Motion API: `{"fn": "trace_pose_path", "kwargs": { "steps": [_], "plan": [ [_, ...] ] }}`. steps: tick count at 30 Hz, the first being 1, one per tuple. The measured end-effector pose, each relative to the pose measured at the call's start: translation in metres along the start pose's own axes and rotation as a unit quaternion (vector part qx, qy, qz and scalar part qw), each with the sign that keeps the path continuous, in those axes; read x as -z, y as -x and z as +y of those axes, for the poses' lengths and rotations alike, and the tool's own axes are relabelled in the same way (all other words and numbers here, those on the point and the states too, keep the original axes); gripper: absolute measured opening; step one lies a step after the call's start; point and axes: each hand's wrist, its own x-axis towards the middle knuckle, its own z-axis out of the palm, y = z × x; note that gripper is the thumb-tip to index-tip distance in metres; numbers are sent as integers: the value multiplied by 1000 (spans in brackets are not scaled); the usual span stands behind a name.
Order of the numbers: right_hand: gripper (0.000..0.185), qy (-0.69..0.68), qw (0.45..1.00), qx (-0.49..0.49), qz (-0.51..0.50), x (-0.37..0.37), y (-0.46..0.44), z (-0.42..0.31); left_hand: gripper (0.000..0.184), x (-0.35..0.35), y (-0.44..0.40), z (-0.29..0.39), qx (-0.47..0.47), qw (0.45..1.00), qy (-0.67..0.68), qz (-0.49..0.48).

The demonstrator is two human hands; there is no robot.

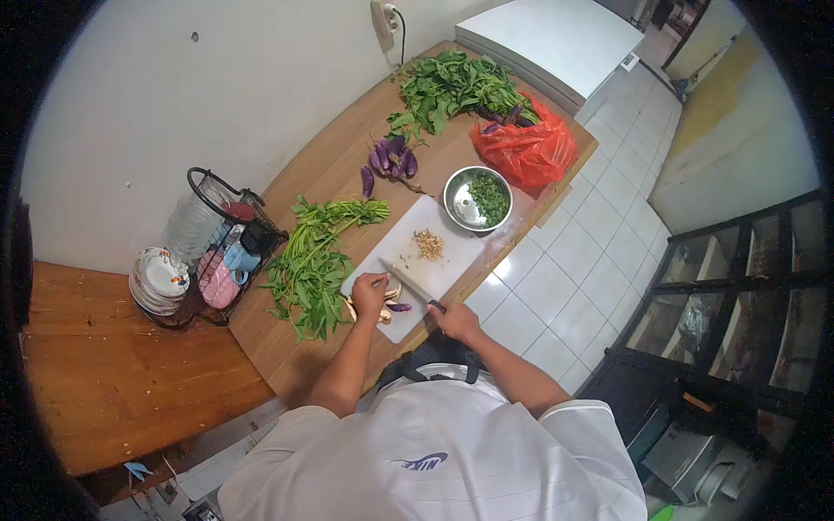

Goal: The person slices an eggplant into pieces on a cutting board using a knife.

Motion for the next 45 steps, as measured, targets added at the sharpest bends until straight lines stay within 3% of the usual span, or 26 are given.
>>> {"fn": "trace_pose_path", "kwargs": {
  "steps": [3,13,18,28,36,45],
  "plan": [
    [64,-26,996,51,61,-6,-11,10,13,2,1,1,-39,999,-18,12],
    [61,-21,998,51,13,-16,11,15,14,-4,-2,-11,-4,1000,-19,17],
    [62,27,997,67,29,-10,1,5,15,-5,-4,-14,-8,1000,-10,18],
    [61,-40,996,68,37,-19,6,13,14,-5,-4,-15,-17,1000,-16,15],
    [63,26,998,60,24,-10,3,6,13,-6,-3,-16,-16,999,-17,28],
    [63,-27,997,61,32,-21,-1,8,15,-1,-3,-7,4,1000,-12,20]
  ]
}}
